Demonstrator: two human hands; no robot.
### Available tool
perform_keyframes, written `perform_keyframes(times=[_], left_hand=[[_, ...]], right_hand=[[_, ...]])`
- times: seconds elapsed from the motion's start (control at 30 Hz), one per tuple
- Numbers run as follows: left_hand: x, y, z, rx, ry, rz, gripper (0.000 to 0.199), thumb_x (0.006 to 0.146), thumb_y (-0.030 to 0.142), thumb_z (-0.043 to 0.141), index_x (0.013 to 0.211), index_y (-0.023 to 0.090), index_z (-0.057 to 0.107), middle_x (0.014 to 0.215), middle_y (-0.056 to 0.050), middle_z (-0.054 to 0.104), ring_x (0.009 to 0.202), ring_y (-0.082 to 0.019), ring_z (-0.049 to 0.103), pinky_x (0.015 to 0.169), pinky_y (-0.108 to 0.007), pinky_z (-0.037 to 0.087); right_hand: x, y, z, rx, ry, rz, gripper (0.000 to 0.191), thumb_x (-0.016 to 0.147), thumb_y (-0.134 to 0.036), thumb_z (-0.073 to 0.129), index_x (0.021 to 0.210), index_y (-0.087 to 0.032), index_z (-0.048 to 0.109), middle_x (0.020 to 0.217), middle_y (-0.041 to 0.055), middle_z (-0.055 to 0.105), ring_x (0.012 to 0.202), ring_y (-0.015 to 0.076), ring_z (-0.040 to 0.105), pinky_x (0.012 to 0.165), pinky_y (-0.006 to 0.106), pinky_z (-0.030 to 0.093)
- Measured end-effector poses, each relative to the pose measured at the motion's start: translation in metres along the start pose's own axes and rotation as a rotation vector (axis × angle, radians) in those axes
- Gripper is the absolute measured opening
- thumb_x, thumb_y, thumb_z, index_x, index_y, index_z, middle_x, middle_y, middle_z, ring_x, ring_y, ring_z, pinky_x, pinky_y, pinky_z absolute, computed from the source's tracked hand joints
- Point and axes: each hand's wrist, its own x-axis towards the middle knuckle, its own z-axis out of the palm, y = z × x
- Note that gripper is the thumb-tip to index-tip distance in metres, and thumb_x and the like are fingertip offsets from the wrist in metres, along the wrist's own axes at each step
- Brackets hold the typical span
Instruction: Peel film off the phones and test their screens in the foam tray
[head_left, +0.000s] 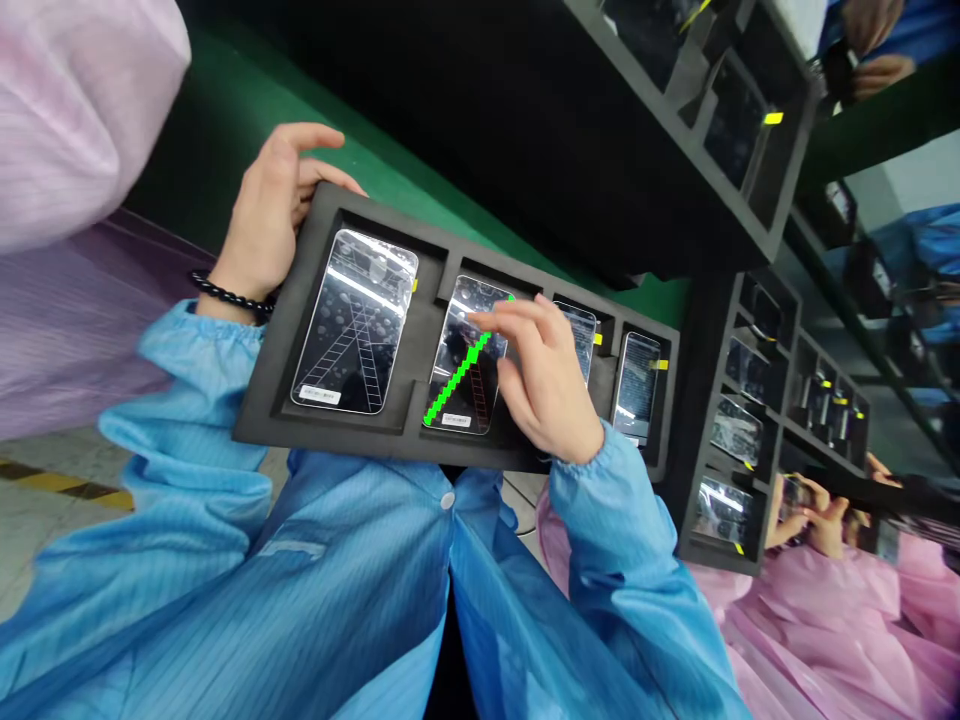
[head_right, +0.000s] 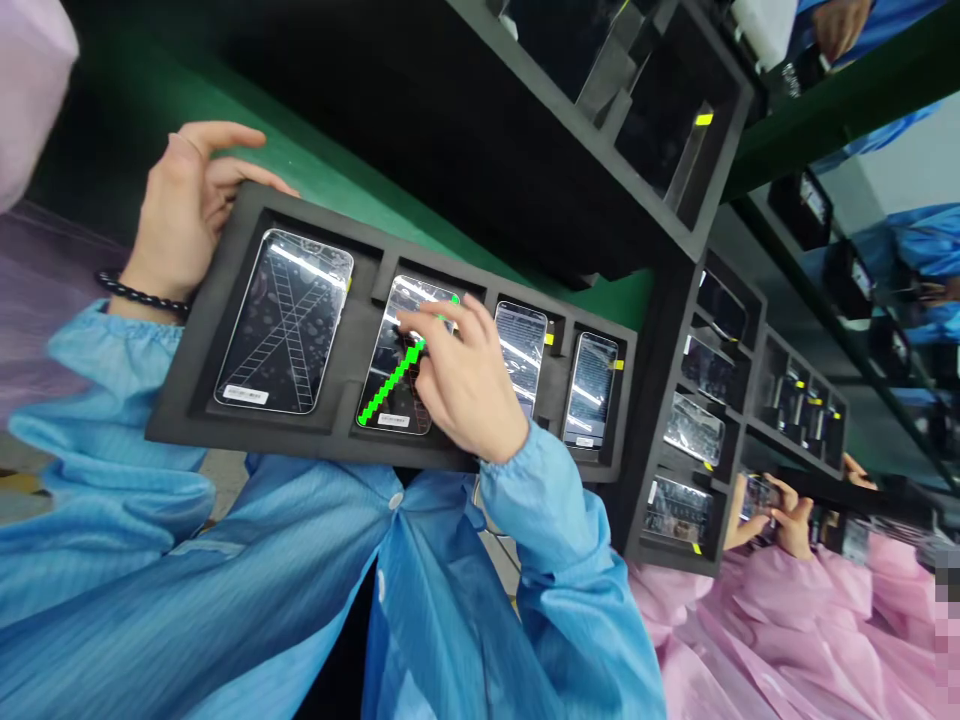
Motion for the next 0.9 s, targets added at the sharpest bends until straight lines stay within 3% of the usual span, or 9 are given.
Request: perform_keyframes(times=[0.17,0.4,0.6,0.9], left_hand=[[0.001,-0.001,0.0,-0.032,-0.003,-0.008,0.06,0.096,0.072,0.038,0.119,0.022,0.062,0.091,-0.005,0.077,0.076,-0.017,0.071,0.055,-0.027,0.049],[0.0,0.001,0.001,-0.023,-0.012,-0.013,0.057,0.097,0.07,0.039,0.119,0.023,0.062,0.091,-0.004,0.077,0.077,-0.017,0.071,0.057,-0.029,0.05],[0.001,-0.001,0.002,-0.06,0.005,-0.011,0.056,0.096,0.07,0.039,0.116,0.024,0.063,0.089,-0.004,0.077,0.076,-0.018,0.069,0.059,-0.032,0.047],[-0.001,0.004,0.002,-0.02,0.008,-0.018,0.06,0.096,0.071,0.039,0.119,0.02,0.062,0.09,-0.005,0.076,0.078,-0.018,0.07,0.059,-0.031,0.046]], right_hand=[[0.031,0.018,0.012,-0.101,-0.048,0.008,0.046,0.087,-0.008,0.038,0.129,-0.018,0.051,0.131,0.0102,0.066,0.135,0.0264,0.051,0.125,0.056,0.027],[0.038,0.021,0.021,-0.155,-0.069,-0.003,0.042,0.088,-0.008,0.036,0.126,-0.015,0.051,0.131,0.012,0.066,0.135,0.0266,0.051,0.125,0.055,0.026],[0.029,0.017,0.02,-0.167,-0.105,-0.006,0.045,0.087,-0.006,0.036,0.128,-0.013,0.052,0.131,0.0112,0.067,0.136,0.0264,0.051,0.126,0.054,0.025],[-0.005,0.001,0.017,-0.192,-0.127,-0.011,0.052,0.088,-0.004,0.037,0.138,-0.008,0.051,0.125,0.0114,0.072,0.135,0.028,0.052,0.125,0.057,0.027]])
